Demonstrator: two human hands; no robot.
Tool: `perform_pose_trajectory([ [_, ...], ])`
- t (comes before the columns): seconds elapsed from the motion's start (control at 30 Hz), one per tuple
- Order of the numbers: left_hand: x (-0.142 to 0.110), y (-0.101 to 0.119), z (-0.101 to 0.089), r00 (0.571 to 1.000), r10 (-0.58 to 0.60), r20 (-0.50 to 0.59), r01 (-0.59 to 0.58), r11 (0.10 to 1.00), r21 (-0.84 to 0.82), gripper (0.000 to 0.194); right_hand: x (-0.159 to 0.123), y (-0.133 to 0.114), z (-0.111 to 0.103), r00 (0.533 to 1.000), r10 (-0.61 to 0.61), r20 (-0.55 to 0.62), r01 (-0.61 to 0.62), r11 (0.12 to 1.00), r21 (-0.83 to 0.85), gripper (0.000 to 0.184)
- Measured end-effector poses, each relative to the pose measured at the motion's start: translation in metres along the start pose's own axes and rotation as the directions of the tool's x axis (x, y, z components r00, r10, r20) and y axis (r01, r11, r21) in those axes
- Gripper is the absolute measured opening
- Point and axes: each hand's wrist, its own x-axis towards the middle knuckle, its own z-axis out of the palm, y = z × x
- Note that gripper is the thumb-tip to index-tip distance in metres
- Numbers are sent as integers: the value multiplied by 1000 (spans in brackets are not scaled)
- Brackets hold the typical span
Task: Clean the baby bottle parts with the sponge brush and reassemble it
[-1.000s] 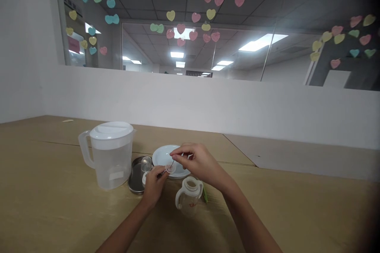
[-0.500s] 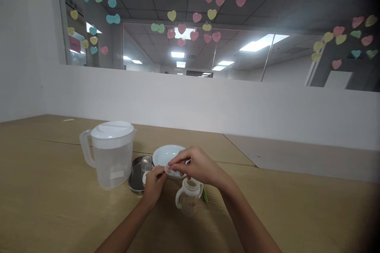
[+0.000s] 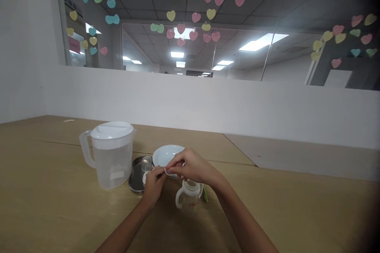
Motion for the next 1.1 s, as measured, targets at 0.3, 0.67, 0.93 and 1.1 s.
perform_pose_trajectory([
  [0.3, 1, -4, 0, 1000, -18, 22, 19, 999, -48, 25, 6, 7, 8, 1000, -2, 26, 3, 999, -35, 22],
  [0.67, 2, 4, 0, 999, 32, 10, -32, 999, -33, 26, 19, 24, 11, 1000, 12, -24, -19, 951, -307, 24],
  [0.93, 3, 5, -1, 999, -26, -31, 24, 998, -56, 26, 17, 13, 20, 972, 52, -228, -170, 827, -537, 18],
  [1.1, -1, 4, 5, 1000, -16, -26, 15, 999, -45, 27, 15, 12, 24, 963, 89, -252, -241, 703, -669, 17],
])
